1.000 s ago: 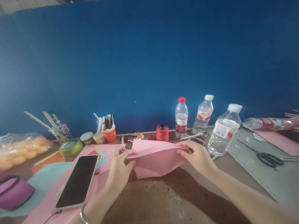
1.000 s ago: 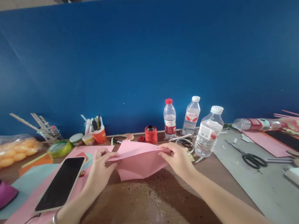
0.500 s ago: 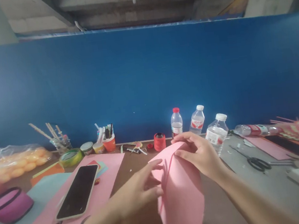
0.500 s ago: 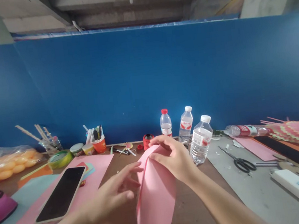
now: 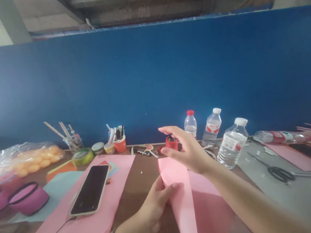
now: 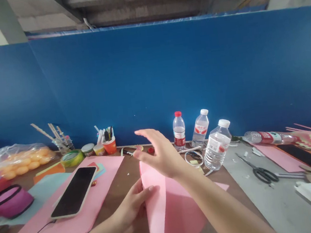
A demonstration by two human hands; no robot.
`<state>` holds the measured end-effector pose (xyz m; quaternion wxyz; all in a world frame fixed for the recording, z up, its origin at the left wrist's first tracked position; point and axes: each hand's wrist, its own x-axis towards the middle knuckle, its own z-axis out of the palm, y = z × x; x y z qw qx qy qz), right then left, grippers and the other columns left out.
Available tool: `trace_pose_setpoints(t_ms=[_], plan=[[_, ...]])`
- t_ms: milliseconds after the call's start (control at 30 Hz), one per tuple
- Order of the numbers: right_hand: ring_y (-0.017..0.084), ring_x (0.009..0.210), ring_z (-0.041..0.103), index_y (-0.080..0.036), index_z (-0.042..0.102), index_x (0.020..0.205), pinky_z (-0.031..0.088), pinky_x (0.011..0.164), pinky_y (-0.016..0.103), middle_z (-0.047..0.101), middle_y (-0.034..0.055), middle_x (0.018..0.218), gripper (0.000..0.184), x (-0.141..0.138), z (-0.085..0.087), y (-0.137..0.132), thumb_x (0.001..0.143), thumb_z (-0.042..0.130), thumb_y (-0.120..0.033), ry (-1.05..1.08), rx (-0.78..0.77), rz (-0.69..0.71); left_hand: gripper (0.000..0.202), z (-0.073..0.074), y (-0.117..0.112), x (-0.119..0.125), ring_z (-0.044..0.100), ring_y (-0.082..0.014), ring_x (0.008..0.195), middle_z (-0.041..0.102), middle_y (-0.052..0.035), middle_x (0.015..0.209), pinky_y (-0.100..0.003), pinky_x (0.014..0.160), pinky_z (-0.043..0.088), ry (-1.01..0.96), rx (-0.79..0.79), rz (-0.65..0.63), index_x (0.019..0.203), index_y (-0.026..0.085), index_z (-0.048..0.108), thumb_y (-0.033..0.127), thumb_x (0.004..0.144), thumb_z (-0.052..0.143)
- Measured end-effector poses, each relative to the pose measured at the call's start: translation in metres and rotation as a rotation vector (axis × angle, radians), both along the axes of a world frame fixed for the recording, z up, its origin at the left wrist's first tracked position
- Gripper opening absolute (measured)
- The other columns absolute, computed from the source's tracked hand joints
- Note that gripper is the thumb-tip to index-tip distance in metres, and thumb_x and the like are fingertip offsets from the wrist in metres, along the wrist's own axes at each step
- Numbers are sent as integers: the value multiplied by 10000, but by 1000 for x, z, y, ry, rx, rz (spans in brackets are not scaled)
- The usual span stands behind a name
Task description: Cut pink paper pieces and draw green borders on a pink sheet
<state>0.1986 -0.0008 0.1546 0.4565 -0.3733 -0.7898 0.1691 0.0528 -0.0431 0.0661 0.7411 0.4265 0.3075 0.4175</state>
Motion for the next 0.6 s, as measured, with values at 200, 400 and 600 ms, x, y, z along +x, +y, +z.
trace_pose_setpoints(t_ms=[200,400,600], plan=[[235,1072,538,-201,409,1263,432,904,397,549,114,1192,506,10,-82,-1,855,517,-480,163,-457,20,492,-35,17,-14,644,-285,924,646,-129,1088,-383,732,525,78,-168,146,1184,190,499,428,782,652],[256,881,612,-129,610,1006,465,780,364,675,76,892,355,4,-131,1,793,595,-412,57,-727,139,479,-55,26,-17,629,-228,933,619,-99,1095,-375,776,505,160,-191,75,1152,219,452,558,821,516],[277,1022,590,-134,618,1125,441,886,388,674,88,1077,404,15,-122,1,806,587,-380,97,-697,329,401,-53,36,-31,614,-171,593,633,-65,751,-276,510,480,441,-106,-239,920,146,569,518,771,559]])
